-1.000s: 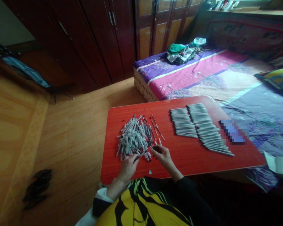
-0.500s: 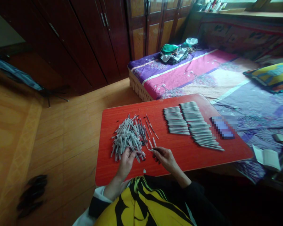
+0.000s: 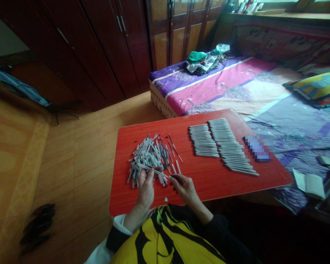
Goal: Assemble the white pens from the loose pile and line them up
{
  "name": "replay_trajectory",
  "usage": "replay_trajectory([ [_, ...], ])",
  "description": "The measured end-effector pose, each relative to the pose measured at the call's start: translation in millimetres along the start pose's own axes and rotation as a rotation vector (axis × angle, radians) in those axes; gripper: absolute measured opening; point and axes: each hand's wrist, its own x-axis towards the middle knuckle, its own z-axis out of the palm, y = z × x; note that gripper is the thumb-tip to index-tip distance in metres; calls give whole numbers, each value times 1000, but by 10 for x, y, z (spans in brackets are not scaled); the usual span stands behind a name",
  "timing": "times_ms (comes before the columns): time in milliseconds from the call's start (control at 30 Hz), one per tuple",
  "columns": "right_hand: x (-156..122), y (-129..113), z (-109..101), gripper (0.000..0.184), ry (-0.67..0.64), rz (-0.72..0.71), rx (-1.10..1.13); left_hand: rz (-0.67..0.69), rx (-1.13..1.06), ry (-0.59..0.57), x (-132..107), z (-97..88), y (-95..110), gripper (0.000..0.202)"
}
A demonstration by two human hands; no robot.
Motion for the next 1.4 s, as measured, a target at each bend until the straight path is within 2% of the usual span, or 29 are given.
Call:
replay_trajectory([
  [667, -22, -72, 17, 31, -16, -26, 5, -10, -55, 52, -9, 42, -29, 33],
  [1000, -29, -95, 3, 25, -28, -64, -47, -22, -46, 14, -52, 101, -103, 27],
  [1167, -62, -137, 22, 24, 9, -65, -59, -35, -35, 23, -86, 138, -119, 25],
  [1400, -78, -153, 52, 21, 54, -152, -158, -89, -86, 56, -113, 177, -156, 25],
])
